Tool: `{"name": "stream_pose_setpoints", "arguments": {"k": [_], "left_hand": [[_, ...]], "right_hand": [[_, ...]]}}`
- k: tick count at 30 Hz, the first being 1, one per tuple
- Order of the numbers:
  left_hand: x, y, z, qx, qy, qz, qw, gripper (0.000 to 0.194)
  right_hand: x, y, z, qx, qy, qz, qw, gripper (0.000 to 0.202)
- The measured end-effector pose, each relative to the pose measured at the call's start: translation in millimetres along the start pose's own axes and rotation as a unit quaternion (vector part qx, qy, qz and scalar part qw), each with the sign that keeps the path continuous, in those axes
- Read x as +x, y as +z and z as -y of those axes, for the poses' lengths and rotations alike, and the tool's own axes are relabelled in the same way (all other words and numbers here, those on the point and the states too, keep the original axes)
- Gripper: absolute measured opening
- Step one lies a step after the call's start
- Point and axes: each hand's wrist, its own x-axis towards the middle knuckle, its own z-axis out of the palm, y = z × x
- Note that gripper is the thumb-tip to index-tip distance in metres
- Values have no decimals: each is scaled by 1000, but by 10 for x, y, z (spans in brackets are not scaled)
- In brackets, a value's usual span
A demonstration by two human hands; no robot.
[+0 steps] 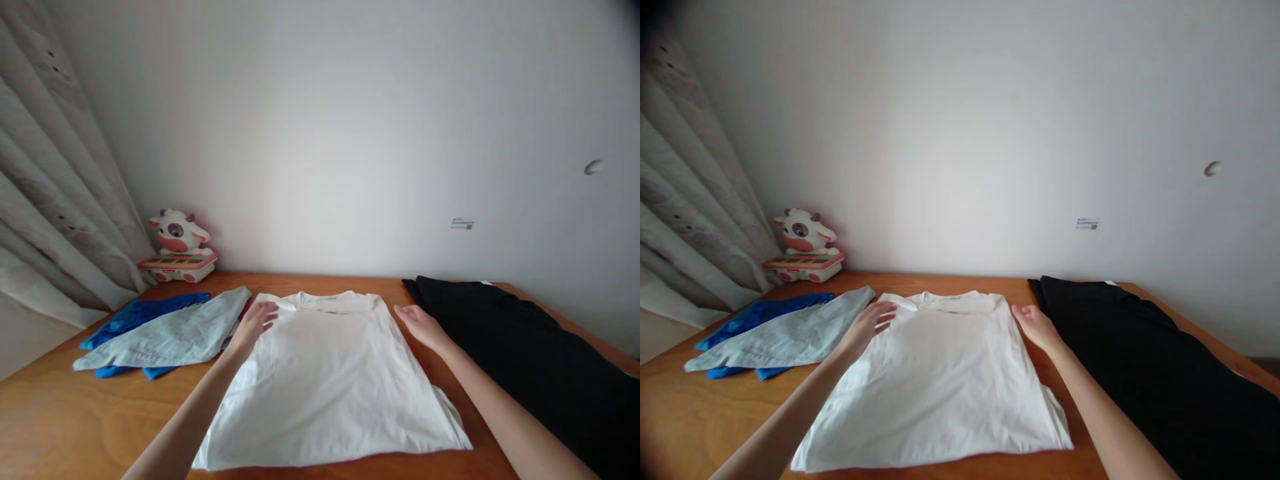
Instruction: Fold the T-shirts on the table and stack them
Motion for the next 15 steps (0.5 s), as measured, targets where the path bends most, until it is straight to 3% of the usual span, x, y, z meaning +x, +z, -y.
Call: {"name": "stream_pose_setpoints", "arguments": {"k": [1,2,4,5,7,9,12,15], "left_hand": [[-203,-41,68,162,59,93,981,13],[-426,-102,133,301,138,185,925,14],[-862,-271,250,461,252,328,785,12],[-1043,-370,303,496,294,362,732,15],[-1281,-569,395,531,342,388,671,27],[-1351,-740,458,560,358,370,650,34],[-1285,-909,476,590,352,333,646,39],[-1254,-994,426,593,343,344,643,37]], "right_hand": [[-137,-13,-67,-31,-4,-2,1000,40],[-295,-40,-134,-64,-8,-3,998,39],[-639,-134,-255,-174,-27,34,984,43],[-806,-195,-305,-239,-29,63,969,46],[-1088,-325,-379,-306,-30,125,943,48],[-1278,-434,-419,-325,-32,169,930,43],[-1444,-537,-466,-325,-28,201,924,36],[-1639,-622,-619,-310,-21,212,927,34]]}}
